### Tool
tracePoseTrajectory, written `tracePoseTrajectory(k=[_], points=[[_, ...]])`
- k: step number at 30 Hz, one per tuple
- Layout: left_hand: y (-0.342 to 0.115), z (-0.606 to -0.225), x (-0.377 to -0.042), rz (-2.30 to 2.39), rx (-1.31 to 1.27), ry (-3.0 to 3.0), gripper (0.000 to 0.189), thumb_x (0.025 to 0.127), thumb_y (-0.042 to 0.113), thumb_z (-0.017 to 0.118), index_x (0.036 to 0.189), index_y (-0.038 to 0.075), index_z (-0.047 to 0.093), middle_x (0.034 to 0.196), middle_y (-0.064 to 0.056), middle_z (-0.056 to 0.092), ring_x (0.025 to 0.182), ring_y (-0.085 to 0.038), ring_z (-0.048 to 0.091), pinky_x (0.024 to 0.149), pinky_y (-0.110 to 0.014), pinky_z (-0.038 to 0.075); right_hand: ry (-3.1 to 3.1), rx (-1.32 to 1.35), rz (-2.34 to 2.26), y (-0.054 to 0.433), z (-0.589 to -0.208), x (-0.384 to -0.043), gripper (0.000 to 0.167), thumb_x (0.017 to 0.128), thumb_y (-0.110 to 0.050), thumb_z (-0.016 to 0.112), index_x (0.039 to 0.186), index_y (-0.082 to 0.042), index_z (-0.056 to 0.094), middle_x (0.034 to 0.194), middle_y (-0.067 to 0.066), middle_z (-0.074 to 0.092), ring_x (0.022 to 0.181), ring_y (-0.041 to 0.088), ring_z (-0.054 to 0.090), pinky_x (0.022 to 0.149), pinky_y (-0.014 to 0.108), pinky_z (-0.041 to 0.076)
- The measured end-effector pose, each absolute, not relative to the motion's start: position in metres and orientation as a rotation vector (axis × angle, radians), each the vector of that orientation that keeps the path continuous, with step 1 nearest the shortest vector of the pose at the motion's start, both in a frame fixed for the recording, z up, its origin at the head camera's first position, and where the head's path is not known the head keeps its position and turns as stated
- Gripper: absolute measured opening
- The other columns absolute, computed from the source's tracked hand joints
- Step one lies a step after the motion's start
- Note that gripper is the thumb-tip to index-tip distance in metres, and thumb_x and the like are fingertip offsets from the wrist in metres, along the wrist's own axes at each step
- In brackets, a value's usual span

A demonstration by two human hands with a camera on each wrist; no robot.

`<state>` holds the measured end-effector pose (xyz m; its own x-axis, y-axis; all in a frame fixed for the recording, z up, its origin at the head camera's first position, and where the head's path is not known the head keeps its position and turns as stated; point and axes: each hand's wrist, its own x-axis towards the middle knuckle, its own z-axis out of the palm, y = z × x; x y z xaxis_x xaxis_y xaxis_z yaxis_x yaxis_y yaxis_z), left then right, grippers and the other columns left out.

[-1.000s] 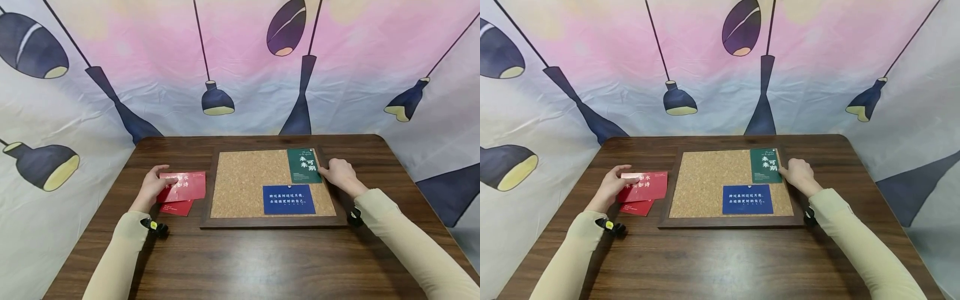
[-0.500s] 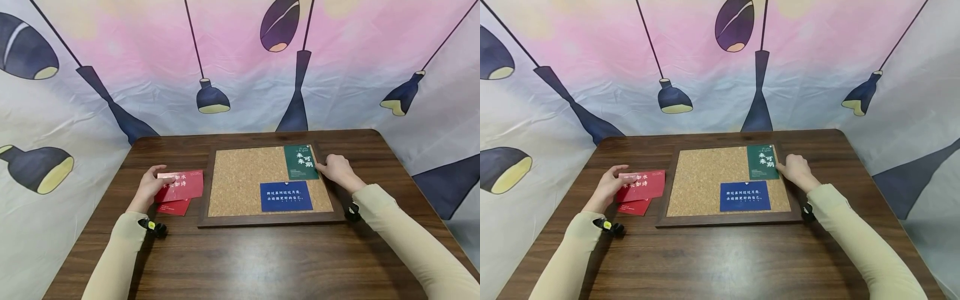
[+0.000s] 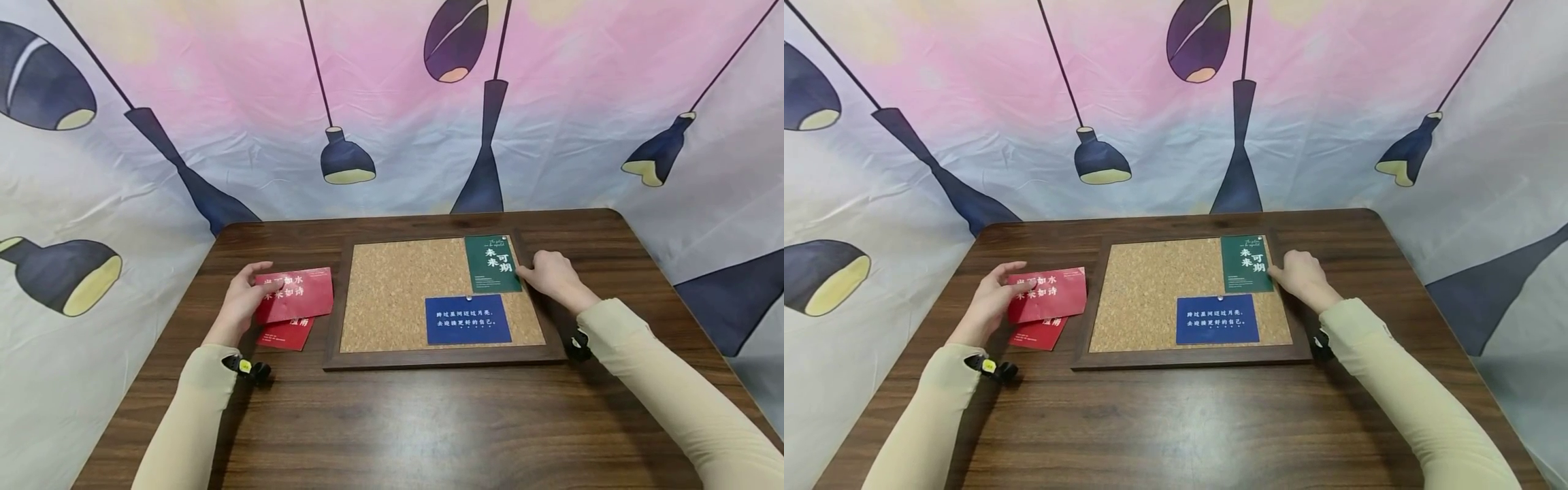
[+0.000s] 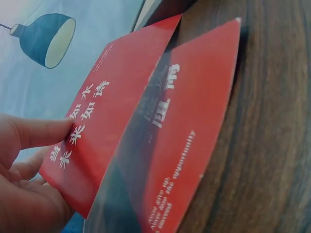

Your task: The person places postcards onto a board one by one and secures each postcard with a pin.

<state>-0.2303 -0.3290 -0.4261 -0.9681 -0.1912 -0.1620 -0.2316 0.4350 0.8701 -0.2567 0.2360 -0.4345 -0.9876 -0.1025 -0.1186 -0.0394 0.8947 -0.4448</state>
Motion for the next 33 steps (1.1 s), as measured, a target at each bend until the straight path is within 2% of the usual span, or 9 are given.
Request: tracePoseTrajectory(k=[4, 10, 22, 27, 30, 33], points=[[-0.329, -0.419, -0.230, 1.702, -0.391, 2.587, 0.061, 0.100, 0.022, 0.064, 0.154, 0.010, 0.038, 0.138, -0.016, 0.043, 0.113, -0.024, 0.047, 0.081, -0.022, 0.050, 2.908, -0.124, -0.686, 0.237, -0.435, -0.257, 0.053, 0.102, -0.028, 0.058, 0.055, -0.014, 0.039, 0.048, -0.003, 0.030, 0.041, 0.011, 0.032, 0.043, 0.026, 0.028], [-0.328, -0.410, -0.229, 1.862, -0.363, 2.483, 0.059, 0.100, 0.024, 0.065, 0.153, 0.012, 0.040, 0.121, 0.000, 0.048, 0.101, -0.013, 0.054, 0.076, -0.021, 0.055, 2.920, -0.153, -0.719, 0.238, -0.436, -0.256, 0.055, 0.101, -0.027, 0.061, 0.053, -0.016, 0.037, 0.047, -0.004, 0.028, 0.040, 0.010, 0.031, 0.044, 0.026, 0.028], [-0.319, -0.409, -0.232, 1.905, -0.325, 2.423, 0.056, 0.100, 0.021, 0.065, 0.151, 0.013, 0.042, 0.119, -0.001, 0.048, 0.099, -0.011, 0.056, 0.075, -0.021, 0.056, 2.924, -0.127, -0.724, 0.242, -0.438, -0.259, 0.054, 0.101, -0.031, 0.059, 0.055, -0.016, 0.036, 0.048, -0.005, 0.027, 0.042, 0.009, 0.027, 0.047, 0.026, 0.027], [-0.316, -0.408, -0.233, 1.937, -0.323, 2.387, 0.058, 0.100, 0.021, 0.065, 0.152, 0.011, 0.040, 0.121, -0.001, 0.047, 0.101, -0.013, 0.055, 0.075, -0.022, 0.056, 2.914, -0.134, -0.712, 0.245, -0.438, -0.261, 0.043, 0.102, -0.032, 0.058, 0.067, -0.008, 0.048, 0.051, -0.004, 0.032, 0.046, 0.010, 0.032, 0.049, 0.028, 0.029], [-0.313, -0.407, -0.233, 1.956, -0.315, 2.362, 0.059, 0.100, 0.021, 0.064, 0.153, 0.010, 0.039, 0.122, -0.001, 0.047, 0.102, -0.013, 0.055, 0.076, -0.022, 0.057, 2.894, -0.139, -0.722, 0.248, -0.439, -0.262, 0.040, 0.102, -0.031, 0.059, 0.087, 0.006, 0.060, 0.051, -0.001, 0.039, 0.047, 0.012, 0.038, 0.050, 0.029, 0.033], [-0.309, -0.407, -0.235, 1.970, -0.308, 2.332, 0.059, 0.100, 0.021, 0.064, 0.153, 0.011, 0.039, 0.123, -0.001, 0.047, 0.103, -0.013, 0.055, 0.076, -0.022, 0.057, 2.876, -0.136, -0.726, 0.250, -0.439, -0.262, 0.048, 0.102, -0.032, 0.058, 0.109, 0.015, 0.061, 0.055, 0.004, 0.048, 0.049, 0.014, 0.043, 0.053, 0.030, 0.037]])
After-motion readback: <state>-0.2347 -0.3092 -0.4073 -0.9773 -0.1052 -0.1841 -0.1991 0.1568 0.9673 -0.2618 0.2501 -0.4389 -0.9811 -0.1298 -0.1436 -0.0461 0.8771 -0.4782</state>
